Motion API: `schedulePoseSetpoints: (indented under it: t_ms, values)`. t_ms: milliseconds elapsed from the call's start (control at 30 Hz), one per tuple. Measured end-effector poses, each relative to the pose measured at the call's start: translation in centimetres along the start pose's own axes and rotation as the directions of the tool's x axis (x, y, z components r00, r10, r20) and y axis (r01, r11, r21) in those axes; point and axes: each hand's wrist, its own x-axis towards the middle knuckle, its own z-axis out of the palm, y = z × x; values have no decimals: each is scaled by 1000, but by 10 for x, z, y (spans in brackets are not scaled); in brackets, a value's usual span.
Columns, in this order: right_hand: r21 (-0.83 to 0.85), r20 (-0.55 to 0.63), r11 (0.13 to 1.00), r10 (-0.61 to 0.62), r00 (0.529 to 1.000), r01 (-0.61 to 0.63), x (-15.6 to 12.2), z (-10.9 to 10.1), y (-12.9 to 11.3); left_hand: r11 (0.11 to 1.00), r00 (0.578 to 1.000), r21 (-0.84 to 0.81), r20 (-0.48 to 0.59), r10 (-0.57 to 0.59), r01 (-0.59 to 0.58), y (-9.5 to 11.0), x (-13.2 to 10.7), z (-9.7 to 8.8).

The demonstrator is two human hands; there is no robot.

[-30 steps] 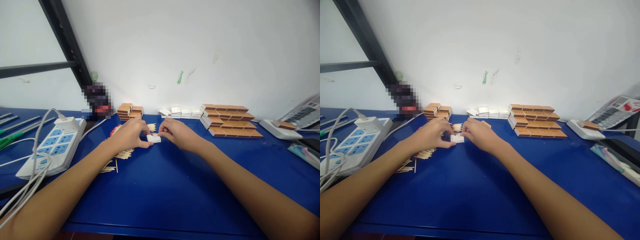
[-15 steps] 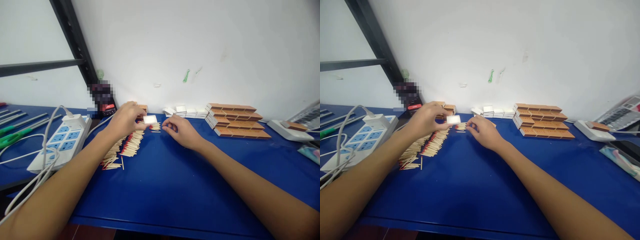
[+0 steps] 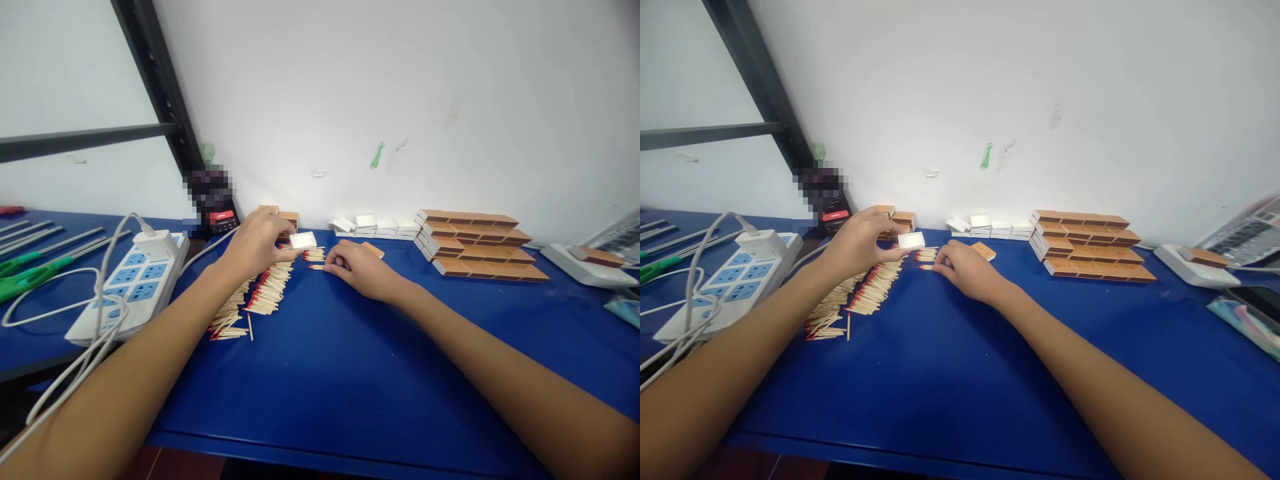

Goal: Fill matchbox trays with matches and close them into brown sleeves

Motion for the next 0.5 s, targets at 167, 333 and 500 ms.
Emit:
schedulePoseSetpoints:
  t_ms: [167, 333, 500]
  values:
    - [-83, 161, 994, 90, 983, -78, -14, -30, -1, 998, 997, -57, 66, 44, -40, 6, -1, 3]
    - [-64, 246, 988, 151, 958, -139, -16, -42, 0, 994, 992, -105, 116, 53, -41, 11, -3, 9]
    - [-56, 242, 991, 132, 961, -122, -17, -43, 2, 992, 987, -126, 157, 36, -16, 15, -6, 11]
